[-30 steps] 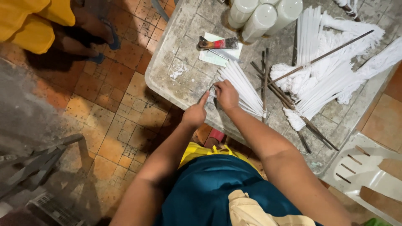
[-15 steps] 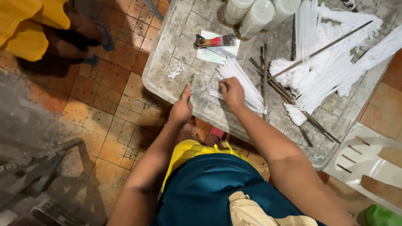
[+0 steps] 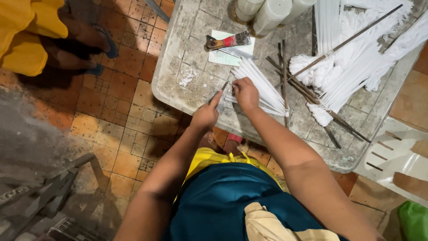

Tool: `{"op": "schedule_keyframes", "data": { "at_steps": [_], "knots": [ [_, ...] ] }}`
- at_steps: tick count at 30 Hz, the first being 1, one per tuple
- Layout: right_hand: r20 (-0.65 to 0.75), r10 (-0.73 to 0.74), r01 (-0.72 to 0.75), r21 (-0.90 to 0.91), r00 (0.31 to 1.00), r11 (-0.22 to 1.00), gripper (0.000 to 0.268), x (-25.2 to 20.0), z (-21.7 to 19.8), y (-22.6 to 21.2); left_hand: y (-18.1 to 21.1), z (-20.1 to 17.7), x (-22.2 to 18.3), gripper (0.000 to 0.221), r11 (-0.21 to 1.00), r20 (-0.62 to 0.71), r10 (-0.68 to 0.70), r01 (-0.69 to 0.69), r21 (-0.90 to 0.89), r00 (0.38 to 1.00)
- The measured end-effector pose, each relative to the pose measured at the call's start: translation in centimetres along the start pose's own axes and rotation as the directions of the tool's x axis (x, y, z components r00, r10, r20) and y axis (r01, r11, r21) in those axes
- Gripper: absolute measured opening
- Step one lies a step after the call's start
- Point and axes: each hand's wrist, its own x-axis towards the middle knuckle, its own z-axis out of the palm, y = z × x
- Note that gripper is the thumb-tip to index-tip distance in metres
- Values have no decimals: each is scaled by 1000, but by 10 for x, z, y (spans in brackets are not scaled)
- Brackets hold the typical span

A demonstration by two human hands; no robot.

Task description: The person uses a small utility blade to separate bundles of thin white candles that are joined together.

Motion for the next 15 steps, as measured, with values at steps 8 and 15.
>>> {"op": "schedule_keyframes", "data": {
  "at_steps": [8, 15],
  "knots": [
    [0, -33, 33, -17, 999, 999, 9, 3, -1, -3, 8, 1, 2, 67, 999, 16, -26, 26, 21, 1000],
    [33, -64, 66, -49, 997, 997, 12, 6, -5, -4, 12, 2, 2, 68, 999, 9, -1, 1, 36, 1000]
  ]
}}
